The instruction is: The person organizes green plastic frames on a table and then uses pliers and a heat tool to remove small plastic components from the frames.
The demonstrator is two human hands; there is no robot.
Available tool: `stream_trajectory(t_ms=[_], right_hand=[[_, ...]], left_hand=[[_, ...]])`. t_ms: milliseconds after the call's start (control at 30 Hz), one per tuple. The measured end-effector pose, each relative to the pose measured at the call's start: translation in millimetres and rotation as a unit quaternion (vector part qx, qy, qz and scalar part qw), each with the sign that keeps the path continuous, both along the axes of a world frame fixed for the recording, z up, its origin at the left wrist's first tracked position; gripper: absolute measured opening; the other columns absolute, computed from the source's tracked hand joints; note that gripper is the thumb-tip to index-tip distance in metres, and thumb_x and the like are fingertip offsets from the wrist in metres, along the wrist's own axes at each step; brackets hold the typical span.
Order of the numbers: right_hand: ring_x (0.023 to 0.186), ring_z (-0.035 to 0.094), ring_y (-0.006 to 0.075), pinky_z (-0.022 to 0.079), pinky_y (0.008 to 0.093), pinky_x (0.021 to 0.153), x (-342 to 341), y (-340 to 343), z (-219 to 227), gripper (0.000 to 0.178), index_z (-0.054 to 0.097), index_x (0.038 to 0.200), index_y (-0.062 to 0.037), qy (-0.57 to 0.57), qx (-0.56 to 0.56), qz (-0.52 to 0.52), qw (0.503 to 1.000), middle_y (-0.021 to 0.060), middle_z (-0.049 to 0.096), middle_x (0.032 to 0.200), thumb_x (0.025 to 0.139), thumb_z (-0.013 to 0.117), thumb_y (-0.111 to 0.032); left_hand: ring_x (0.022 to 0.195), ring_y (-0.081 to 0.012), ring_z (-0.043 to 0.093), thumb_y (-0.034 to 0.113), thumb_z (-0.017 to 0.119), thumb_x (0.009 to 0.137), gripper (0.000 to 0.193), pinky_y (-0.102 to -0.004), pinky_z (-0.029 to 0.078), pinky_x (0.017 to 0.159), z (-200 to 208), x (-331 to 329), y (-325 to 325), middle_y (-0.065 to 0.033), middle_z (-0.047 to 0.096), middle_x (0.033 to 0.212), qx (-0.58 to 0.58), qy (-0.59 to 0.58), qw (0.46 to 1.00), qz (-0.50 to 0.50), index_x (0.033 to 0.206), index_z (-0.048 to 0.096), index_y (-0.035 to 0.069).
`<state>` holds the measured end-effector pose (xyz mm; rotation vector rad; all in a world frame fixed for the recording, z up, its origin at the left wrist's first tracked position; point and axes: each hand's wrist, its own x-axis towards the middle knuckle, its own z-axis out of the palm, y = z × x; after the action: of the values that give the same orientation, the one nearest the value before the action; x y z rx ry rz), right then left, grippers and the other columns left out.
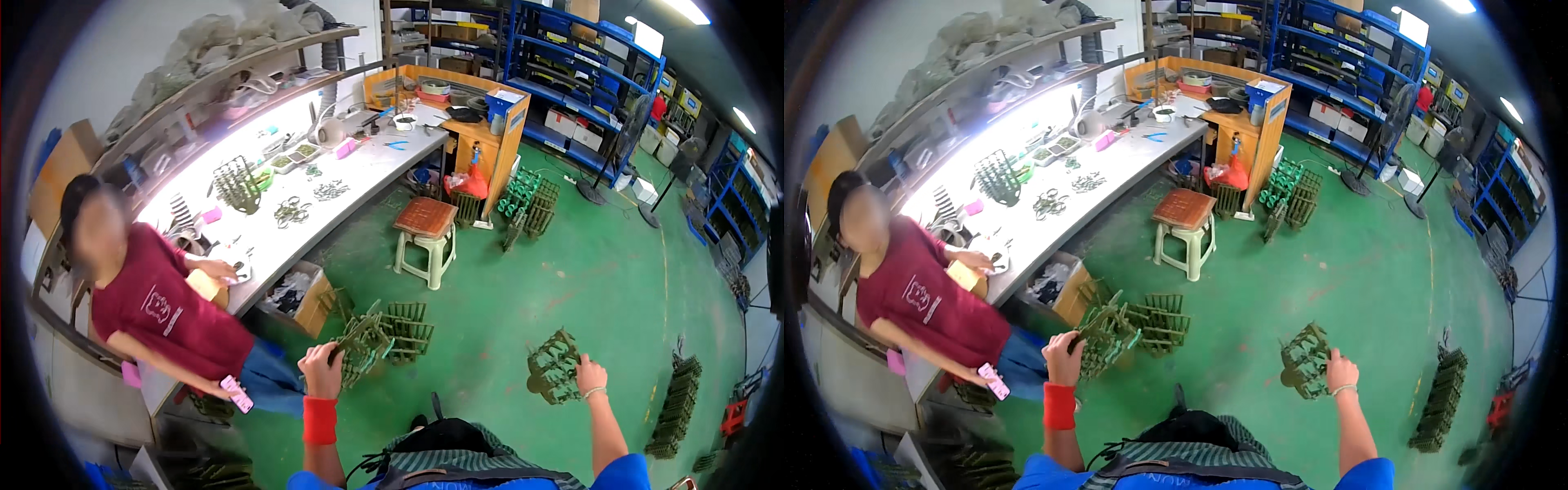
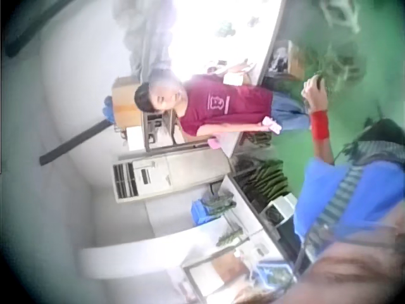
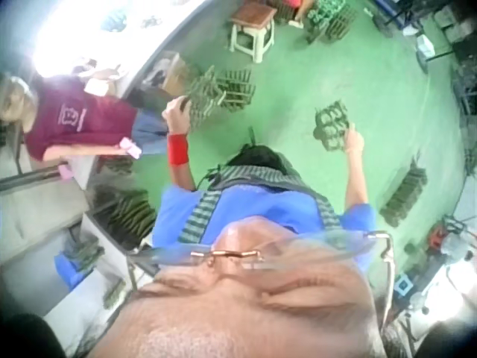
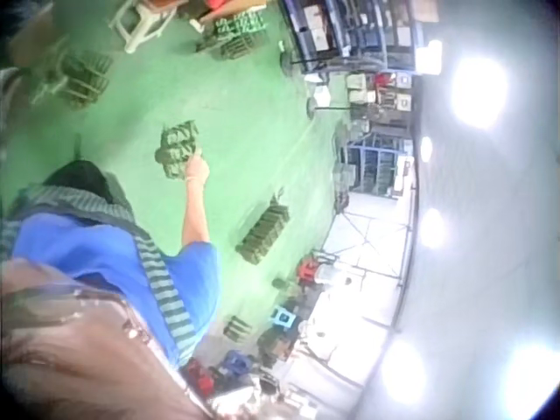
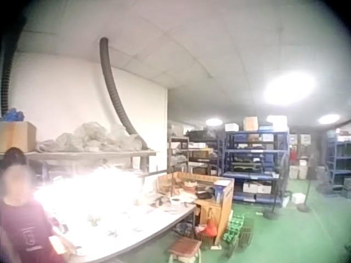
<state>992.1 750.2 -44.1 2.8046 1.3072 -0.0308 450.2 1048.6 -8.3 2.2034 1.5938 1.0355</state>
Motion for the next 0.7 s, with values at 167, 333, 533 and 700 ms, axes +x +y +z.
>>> stream_trajectory(t_ms=[167,333,533,700], right_hand=[[0.075,0.065,0.0414,0.052,0.0525,0.065,83,78,24,0.022,0.051,0.103,-0.007,-0.024,0.023,-0.004,0.999,0.0181,0.066,0.085,0.091,0.063,-0.021],[0.074,0.065,0.0409,0.052,0.0521,0.064,189,208,20,0.02,0.052,0.102,-0.0087,-0.011,0.038,0.103,0.994,0.0173,0.066,0.084,0.091,0.063,-0.021],[0.074,0.064,0.0425,0.052,0.0527,0.063,247,434,52,0.022,0.052,0.104,-0.0092,-0.013,0.056,0.276,0.959,0.0187,0.066,0.087,0.091,0.062,-0.024],[0.073,0.063,0.0418,0.051,0.0524,0.064,254,628,97,0.022,0.051,0.109,-0.0099,-0.008,0.135,0.41,0.902,0.0186,0.065,0.086,0.094,0.058,-0.024]], left_hand=[[0.092,-0.0251,0.062,0.016,0.073,0.08,0.019,-0.0383,0.039,0.082,1,79,95,-0.0049,0.069,0.092,0.018,0.017,0.999,0.031,0.097,0.069,0.009],[0.091,-0.0271,0.062,0.016,0.072,0.081,0.02,-0.0385,0.04,0.08,11,152,162,-0.0075,0.069,0.094,0.014,-0.029,0.995,0.09,0.099,0.068,0.007],[0.089,-0.0307,0.065,0.016,0.073,0.082,0.021,-0.0388,0.05,0.078,16,186,216,-0.0146,0.069,0.095,0.006,-0.076,0.976,0.204,0.098,0.069,0.002],[0.085,-0.0305,0.067,0.016,0.073,0.083,0.024,-0.0364,0.053,0.077,25,210,257,-0.0167,0.069,0.095,-0.042,-0.12,0.959,0.255,0.1,0.069,-0.001]])
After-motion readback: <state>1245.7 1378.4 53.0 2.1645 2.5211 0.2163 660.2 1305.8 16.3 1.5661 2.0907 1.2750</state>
